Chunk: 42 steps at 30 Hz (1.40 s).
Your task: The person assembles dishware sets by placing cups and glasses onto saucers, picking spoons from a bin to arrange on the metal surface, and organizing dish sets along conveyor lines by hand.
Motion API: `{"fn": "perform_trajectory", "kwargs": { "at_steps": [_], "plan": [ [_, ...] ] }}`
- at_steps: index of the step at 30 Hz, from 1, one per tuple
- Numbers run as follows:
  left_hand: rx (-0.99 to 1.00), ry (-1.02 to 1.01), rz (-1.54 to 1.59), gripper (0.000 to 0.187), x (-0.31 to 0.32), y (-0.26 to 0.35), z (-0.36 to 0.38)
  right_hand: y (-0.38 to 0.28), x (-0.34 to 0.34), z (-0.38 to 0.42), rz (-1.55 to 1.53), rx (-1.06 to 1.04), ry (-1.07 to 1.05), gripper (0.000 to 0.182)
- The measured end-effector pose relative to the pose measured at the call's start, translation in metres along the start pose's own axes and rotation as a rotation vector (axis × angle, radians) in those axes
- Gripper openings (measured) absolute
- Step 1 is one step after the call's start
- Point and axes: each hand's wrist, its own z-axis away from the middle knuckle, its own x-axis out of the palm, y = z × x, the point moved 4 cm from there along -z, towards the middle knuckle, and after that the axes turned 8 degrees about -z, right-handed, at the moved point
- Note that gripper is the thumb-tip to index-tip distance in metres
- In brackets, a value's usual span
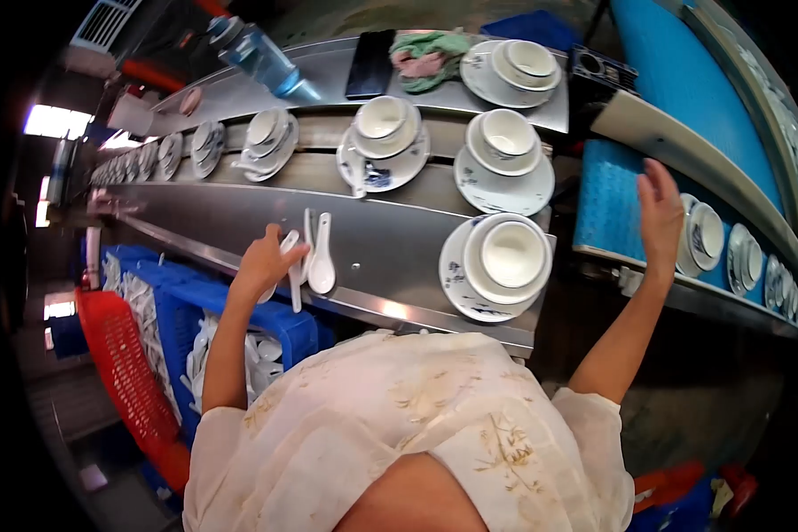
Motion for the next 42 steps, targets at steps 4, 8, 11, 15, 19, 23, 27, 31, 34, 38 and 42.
{"fn": "perform_trajectory", "kwargs": {
  "at_steps": [4,8,11,15,19,23,27,31,34,38,42],
  "plan": [
    [0.089,-0.005,0.002,0.07,0.014,0.03,0.004,0.061,-0.087,-0.014,0.558,-0.094,0.418,0.034],
    [0.257,0.067,-0.03,0.059,0.011,0.063,0.005,0.141,-0.126,-0.024,0.427,0.233,0.182,0.039],
    [0.269,0.1,-0.029,0.041,0.012,0.069,0.001,0.165,-0.107,-0.03,0.315,0.325,-0.057,0.049],
    [0.28,0.036,0.035,0.037,0.018,0.064,-0.013,0.138,-0.087,-0.02,0.218,0.379,-0.086,0.047],
    [0.223,-0.143,0.313,0.037,0.011,0.059,-0.023,0.114,-0.055,-0.005,-0.081,0.355,-0.14,0.033],
    [0.216,-0.231,0.378,0.03,0.018,0.062,-0.033,0.098,-0.011,0.004,-0.38,0.318,-0.052,0.021],
    [0.083,-0.389,0.694,0.023,0.017,0.078,-0.042,0.081,0.034,0.005,-0.649,0.346,-0.048,0.023],
    [0.079,-0.381,0.863,0.026,0.018,0.099,-0.056,0.042,0.067,0.004,-0.337,0.13,-0.066,0.026],
    [0.091,-0.407,0.998,0.026,0.025,0.112,-0.074,0.031,0.086,0.002,-0.232,0.179,-0.095,0.028],
    [0.061,-0.467,1.231,0.023,0.025,0.135,-0.093,0.027,0.101,0.001,-0.159,0.235,-0.107,0.03],
    [0.107,-0.503,1.187,0.027,0.021,0.143,-0.086,0.028,0.11,0.009,-0.251,0.267,-0.072,0.031]
  ]
}}
